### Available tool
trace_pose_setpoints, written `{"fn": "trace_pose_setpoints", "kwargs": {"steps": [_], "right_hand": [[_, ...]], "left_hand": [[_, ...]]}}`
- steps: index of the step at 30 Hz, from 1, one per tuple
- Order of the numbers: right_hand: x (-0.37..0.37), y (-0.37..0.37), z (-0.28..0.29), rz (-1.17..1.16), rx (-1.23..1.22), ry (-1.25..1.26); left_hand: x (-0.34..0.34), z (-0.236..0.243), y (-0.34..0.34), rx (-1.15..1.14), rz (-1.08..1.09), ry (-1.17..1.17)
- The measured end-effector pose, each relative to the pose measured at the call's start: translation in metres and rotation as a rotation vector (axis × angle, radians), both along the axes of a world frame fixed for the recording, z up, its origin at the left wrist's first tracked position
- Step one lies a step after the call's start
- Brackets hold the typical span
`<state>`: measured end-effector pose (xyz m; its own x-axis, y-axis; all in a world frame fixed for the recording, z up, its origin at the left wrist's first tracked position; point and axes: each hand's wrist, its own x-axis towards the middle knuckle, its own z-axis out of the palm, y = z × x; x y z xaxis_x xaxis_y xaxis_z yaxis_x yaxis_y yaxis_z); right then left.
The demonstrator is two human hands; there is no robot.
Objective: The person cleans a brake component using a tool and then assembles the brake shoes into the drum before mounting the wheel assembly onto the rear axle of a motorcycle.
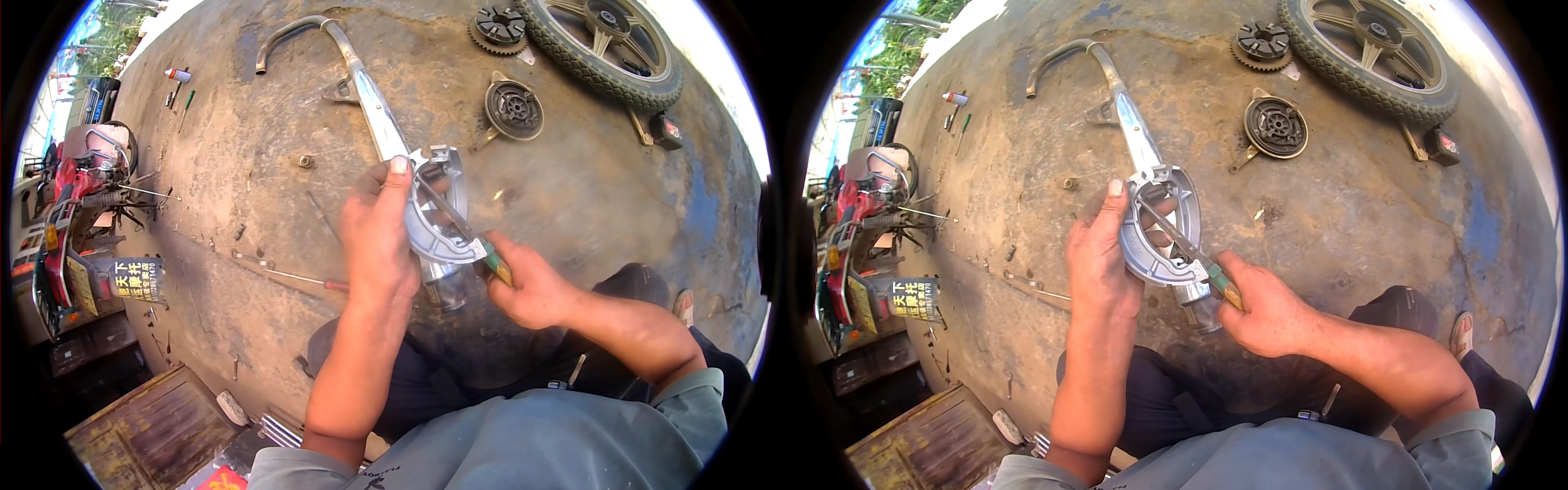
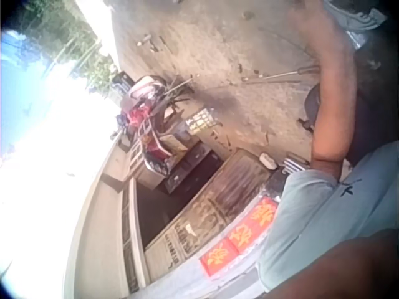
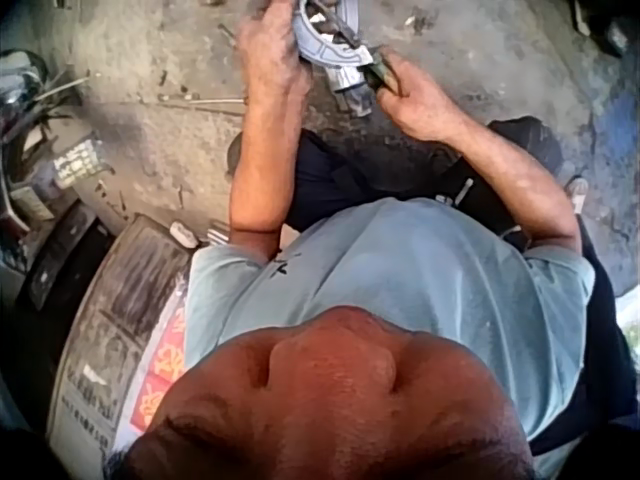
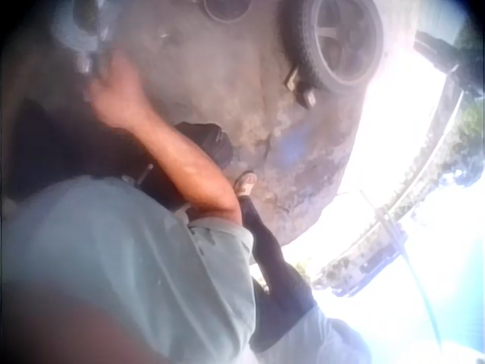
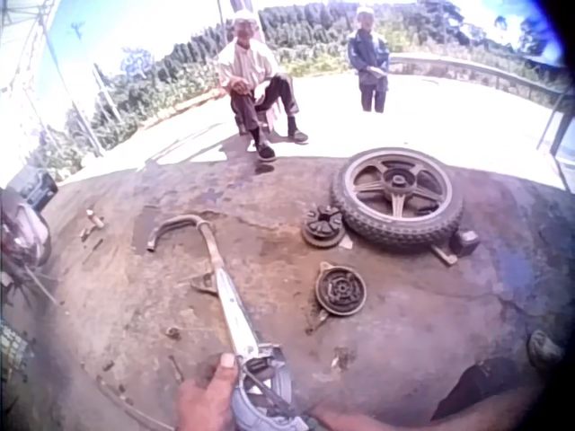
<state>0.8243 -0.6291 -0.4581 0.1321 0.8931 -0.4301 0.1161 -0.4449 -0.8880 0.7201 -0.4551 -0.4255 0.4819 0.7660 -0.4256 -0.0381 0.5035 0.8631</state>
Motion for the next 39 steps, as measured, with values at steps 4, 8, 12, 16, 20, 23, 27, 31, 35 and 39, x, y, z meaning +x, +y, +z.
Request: {"fn": "trace_pose_setpoints", "kwargs": {"steps": [4,8,12,16,20,23,27,31,35,39], "right_hand": [[-0.006,-0.003,-0.004,-0.048,0.070,0.078],[-0.008,0.006,0.002,-0.070,0.073,0.035],[-0.009,0.007,0.004,-0.041,0.140,-0.057],[-0.008,0.005,0.010,0.000,0.051,-0.147],[-0.008,0.004,0.009,0.002,0.053,-0.169],[-0.007,0.003,0.009,-0.009,0.066,-0.174],[-0.006,0.003,0.006,-0.018,0.077,-0.173],[0.000,0.003,0.012,0.000,0.068,-0.116],[0.001,0.003,0.014,0.022,0.073,-0.122],[-0.001,0.001,0.008,0.018,0.127,-0.151]], "left_hand": [[-0.001,-0.002,-0.002,0.021,0.005,0.010],[-0.002,0.001,0.004,0.029,0.014,0.030],[-0.005,0.005,0.011,0.082,0.013,0.065],[-0.011,-0.002,0.012,0.110,-0.020,0.091],[-0.009,-0.003,0.011,0.093,-0.011,0.071],[-0.011,-0.005,0.012,0.095,-0.046,0.075],[-0.010,-0.005,0.011,0.075,-0.043,0.067],[-0.008,-0.002,0.010,0.083,-0.059,0.057],[-0.010,-0.004,0.013,0.090,-0.069,0.072],[-0.012,-0.010,0.016,0.107,-0.074,0.071]]}}
